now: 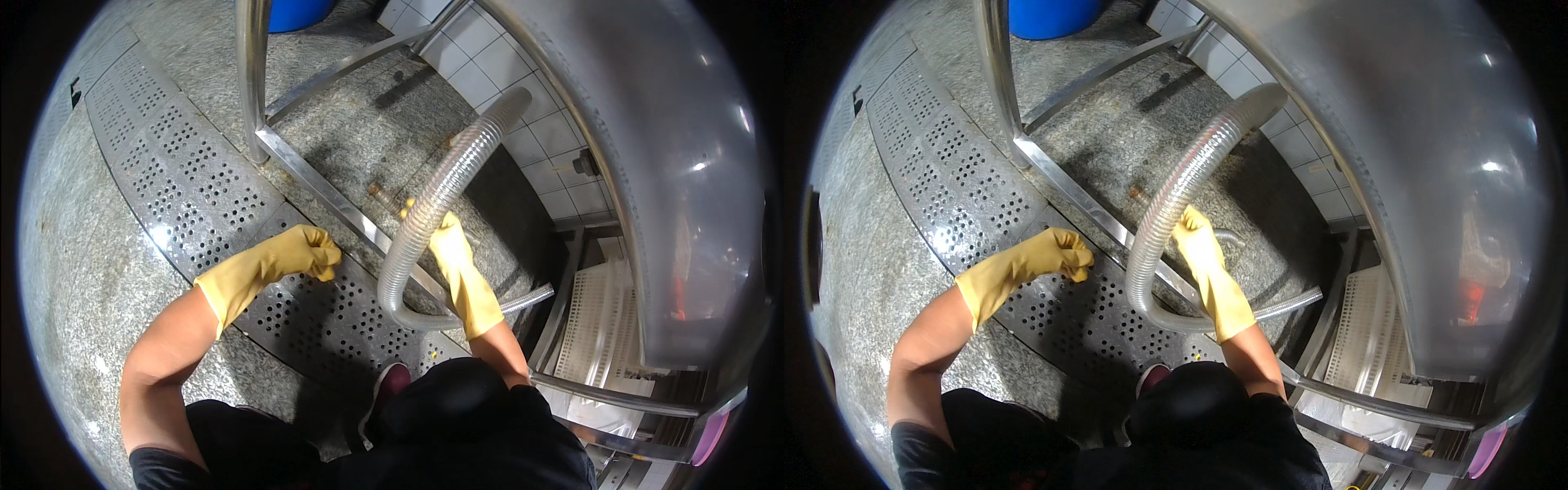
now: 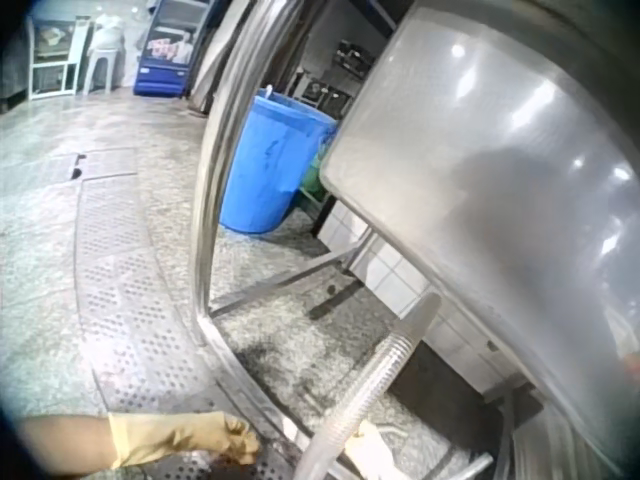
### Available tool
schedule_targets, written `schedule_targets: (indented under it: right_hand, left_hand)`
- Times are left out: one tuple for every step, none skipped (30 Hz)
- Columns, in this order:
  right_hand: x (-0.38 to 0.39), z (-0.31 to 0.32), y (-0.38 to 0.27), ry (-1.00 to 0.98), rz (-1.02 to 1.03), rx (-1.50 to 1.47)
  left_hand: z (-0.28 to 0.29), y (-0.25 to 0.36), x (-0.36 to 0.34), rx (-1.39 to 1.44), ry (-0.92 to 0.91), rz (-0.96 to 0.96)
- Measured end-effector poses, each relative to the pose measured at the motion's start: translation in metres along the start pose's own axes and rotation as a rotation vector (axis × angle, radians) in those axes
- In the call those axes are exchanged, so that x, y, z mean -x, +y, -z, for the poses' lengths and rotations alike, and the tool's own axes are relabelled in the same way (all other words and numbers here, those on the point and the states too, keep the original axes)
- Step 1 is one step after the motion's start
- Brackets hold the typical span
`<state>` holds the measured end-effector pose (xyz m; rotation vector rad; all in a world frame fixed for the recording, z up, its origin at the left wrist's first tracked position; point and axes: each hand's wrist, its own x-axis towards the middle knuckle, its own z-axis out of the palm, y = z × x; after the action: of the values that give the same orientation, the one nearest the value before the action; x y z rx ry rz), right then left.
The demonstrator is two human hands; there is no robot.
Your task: The person manipulates a flexible metal hose under a stainless steel sink, detaching and reattaching it to a pipe fitting. They then retrieve scissors from a wall hook and cut a section of the hose.
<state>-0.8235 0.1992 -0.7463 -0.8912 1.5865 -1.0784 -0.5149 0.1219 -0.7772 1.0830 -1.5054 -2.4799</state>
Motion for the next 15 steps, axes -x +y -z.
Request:
schedule_targets:
  right_hand:
    - [0.002, 0.005, 0.009, -0.094, -0.008, -0.016]
    - [0.011, 0.002, 0.010, -0.111, -0.059, 0.057]
    - [0.019, -0.006, 0.005, -0.137, -0.107, 0.131]
    - [0.030, -0.014, -0.001, -0.155, -0.133, 0.300]
    - [0.042, -0.015, -0.006, -0.159, -0.156, 0.475]
    - [0.050, 0.002, 0.006, -0.144, -0.214, 0.497]
    - [0.054, 0.011, 0.027, -0.168, -0.137, 0.342]
    - [0.063, 0.009, 0.024, -0.199, -0.105, 0.317]
    - [0.069, 0.000, 0.016, -0.245, -0.068, 0.278]
    - [0.079, -0.025, -0.014, -0.242, -0.160, 0.368]
    - [0.089, -0.044, -0.041, -0.226, -0.248, 0.465]
    - [0.086, -0.018, -0.011, -0.278, -0.238, 0.890]
    - [0.095, -0.003, 0.002, -0.205, 0.087, 1.184]
    - [0.093, 0.003, -0.004, -0.234, -0.042, 1.118]
    - [0.087, 0.006, -0.014, -0.266, -0.155, 1.047]
  left_hand:
    - [0.002, -0.001, -0.001, 0.031, 0.010, -0.025]
    - [-0.002, 0.001, -0.003, 0.062, 0.013, -0.045]
    - [-0.004, 0.001, -0.002, 0.096, 0.025, -0.067]
    - [-0.004, 0.001, 0.000, 0.091, 0.011, -0.092]
    - [-0.007, 0.010, 0.003, 0.070, 0.017, -0.079]
    - [-0.016, 0.027, 0.003, 0.046, 0.001, -0.074]
    - [-0.017, 0.035, 0.004, 0.025, 0.005, -0.067]
    - [-0.014, 0.021, -0.004, 0.062, -0.013, -0.108]
    - [-0.011, 0.020, 0.003, 0.040, 0.009, -0.074]
    - [-0.006, 0.016, 0.010, 0.047, 0.019, -0.070]
    - [-0.004, 0.015, 0.016, 0.051, 0.018, -0.072]
    - [-0.010, 0.030, 0.017, 0.000, 0.004, -0.043]
    - [-0.016, 0.047, 0.014, -0.067, -0.051, -0.014]
    - [-0.022, 0.061, 0.015, -0.119, -0.067, -0.017]
    - [-0.028, 0.078, 0.018, -0.176, -0.072, -0.024]
